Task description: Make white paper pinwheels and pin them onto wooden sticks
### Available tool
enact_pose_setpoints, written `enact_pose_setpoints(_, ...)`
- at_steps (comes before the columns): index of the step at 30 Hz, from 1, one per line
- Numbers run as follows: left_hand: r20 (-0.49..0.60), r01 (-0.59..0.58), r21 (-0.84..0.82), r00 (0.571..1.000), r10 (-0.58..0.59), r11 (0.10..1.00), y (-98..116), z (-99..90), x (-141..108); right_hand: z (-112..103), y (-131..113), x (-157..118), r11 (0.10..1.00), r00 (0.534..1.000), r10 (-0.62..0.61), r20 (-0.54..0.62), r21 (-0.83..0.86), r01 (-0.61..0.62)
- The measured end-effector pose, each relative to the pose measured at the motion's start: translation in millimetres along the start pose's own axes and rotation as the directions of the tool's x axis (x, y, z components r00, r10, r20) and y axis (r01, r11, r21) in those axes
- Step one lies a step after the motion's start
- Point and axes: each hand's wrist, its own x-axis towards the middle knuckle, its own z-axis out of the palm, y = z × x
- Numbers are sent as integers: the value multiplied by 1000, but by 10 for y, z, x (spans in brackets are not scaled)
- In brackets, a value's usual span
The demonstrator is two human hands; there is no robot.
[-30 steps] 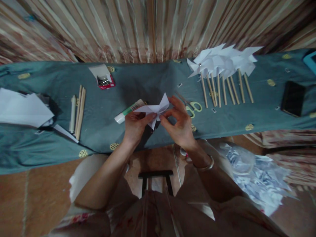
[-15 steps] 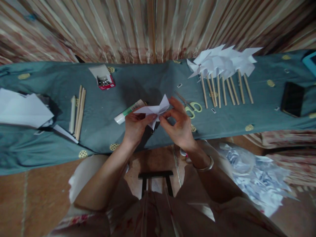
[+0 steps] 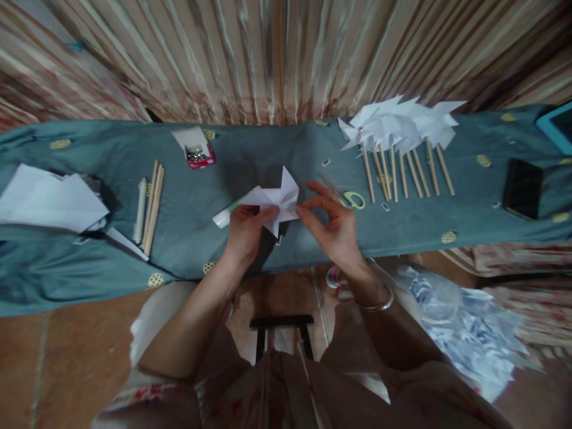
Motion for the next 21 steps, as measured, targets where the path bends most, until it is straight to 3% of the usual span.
enact_pose_setpoints(3, 1, 42, -75, 999, -42, 996, 44, 7, -5, -49, 33, 57, 982, 995, 99, -20, 166, -94)
enact_pose_setpoints(7, 22, 102, -121, 995, -100, 987, 114, -8, -8, -106, 71, 126, 894, 973, 232, -8, 397, -210)
enact_pose_setpoints(11, 25, 43, -99, 999, -41, 994, 164, -40, -1, -151, 63, 179, 800, 941, 334, 60, 509, -317)
enact_pose_setpoints(17, 12, -161, 53, 987, 161, 985, 125, -99, 22, -1, -69, 113, 750, 899, 288, 329, 506, -425)
enact_pose_setpoints(21, 45, -158, 67, 987, 155, 985, 84, -98, -1, 192, -108, 56, 696, 901, 258, 350, 579, -424)
